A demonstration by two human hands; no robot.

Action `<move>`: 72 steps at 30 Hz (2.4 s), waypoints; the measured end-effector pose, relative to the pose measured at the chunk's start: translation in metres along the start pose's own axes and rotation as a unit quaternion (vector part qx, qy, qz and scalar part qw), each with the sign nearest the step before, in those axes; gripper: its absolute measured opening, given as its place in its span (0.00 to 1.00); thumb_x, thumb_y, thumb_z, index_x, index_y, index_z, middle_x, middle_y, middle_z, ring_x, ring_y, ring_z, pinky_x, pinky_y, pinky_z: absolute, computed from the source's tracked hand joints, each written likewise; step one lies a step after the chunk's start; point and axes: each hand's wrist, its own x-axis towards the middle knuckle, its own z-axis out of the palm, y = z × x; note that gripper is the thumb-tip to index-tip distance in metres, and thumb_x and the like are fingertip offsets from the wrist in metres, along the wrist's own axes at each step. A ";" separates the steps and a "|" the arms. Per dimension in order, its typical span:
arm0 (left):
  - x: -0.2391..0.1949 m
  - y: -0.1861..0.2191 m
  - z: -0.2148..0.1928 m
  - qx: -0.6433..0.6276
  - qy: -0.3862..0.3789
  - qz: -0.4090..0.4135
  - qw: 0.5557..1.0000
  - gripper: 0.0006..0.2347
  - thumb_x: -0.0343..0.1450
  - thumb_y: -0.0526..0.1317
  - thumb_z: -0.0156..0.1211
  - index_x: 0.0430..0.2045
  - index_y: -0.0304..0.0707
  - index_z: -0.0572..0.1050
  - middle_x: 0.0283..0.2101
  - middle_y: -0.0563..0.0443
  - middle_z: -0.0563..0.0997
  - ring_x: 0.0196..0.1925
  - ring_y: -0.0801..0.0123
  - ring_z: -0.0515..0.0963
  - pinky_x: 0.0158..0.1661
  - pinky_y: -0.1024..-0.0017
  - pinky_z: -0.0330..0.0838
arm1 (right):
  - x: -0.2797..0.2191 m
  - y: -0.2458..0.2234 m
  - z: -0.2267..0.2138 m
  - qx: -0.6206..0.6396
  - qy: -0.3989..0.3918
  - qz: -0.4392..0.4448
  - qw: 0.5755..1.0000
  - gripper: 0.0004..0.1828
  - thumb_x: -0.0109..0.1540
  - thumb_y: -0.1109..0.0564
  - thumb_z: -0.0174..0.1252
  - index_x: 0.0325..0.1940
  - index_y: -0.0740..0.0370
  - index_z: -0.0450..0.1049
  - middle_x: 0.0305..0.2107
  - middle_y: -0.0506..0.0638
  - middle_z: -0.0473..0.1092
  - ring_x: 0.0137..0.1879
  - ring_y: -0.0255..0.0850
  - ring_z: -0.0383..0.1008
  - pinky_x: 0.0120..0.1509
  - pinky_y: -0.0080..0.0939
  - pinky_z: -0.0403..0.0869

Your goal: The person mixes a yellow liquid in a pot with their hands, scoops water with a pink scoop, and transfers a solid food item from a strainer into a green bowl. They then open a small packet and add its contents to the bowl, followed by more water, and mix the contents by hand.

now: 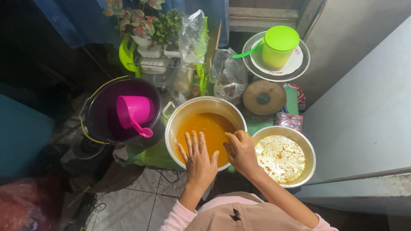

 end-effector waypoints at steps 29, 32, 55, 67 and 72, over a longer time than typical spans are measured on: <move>0.025 -0.037 0.019 0.035 0.014 -0.019 0.999 0.36 0.67 0.45 0.65 0.68 0.27 0.57 0.74 0.31 0.53 0.77 0.40 0.44 0.70 0.39 0.34 | 0.026 0.014 0.029 -0.106 -0.124 -0.027 0.986 0.36 0.55 0.53 0.67 0.67 0.58 0.68 0.65 0.62 0.60 0.65 0.59 0.61 0.66 0.59 0.62; 0.033 -0.047 0.019 0.041 0.008 -0.019 0.999 0.35 0.67 0.46 0.65 0.68 0.27 0.58 0.74 0.31 0.53 0.78 0.41 0.44 0.71 0.40 0.33 | 0.033 0.018 0.037 -0.114 -0.135 -0.023 0.984 0.37 0.55 0.53 0.67 0.68 0.57 0.67 0.67 0.62 0.59 0.67 0.59 0.60 0.67 0.61 0.60; 0.092 -0.231 -0.021 0.052 0.028 -0.031 0.998 0.23 0.68 0.45 0.64 0.57 0.35 0.72 0.64 0.33 0.70 0.72 0.39 0.59 0.69 0.34 0.43 | 0.109 -0.048 0.174 -0.124 -0.120 -0.001 0.985 0.33 0.55 0.52 0.66 0.64 0.56 0.69 0.66 0.63 0.60 0.70 0.61 0.59 0.70 0.66 0.56; 0.106 -0.290 -0.027 0.037 -0.038 -0.048 0.997 0.35 0.65 0.49 0.66 0.65 0.30 0.62 0.72 0.30 0.55 0.77 0.41 0.45 0.68 0.35 0.35 | 0.116 -0.090 0.226 -0.121 -0.106 -0.005 0.987 0.33 0.55 0.53 0.67 0.64 0.57 0.69 0.65 0.64 0.60 0.70 0.61 0.60 0.70 0.67 0.57; 0.115 -0.288 -0.033 0.027 -0.035 -0.014 0.999 0.35 0.66 0.48 0.66 0.65 0.28 0.61 0.72 0.30 0.55 0.77 0.40 0.44 0.69 0.38 0.35 | 0.119 -0.092 0.235 -0.121 -0.087 0.003 0.989 0.34 0.56 0.53 0.67 0.65 0.61 0.66 0.66 0.66 0.59 0.72 0.63 0.58 0.73 0.65 0.56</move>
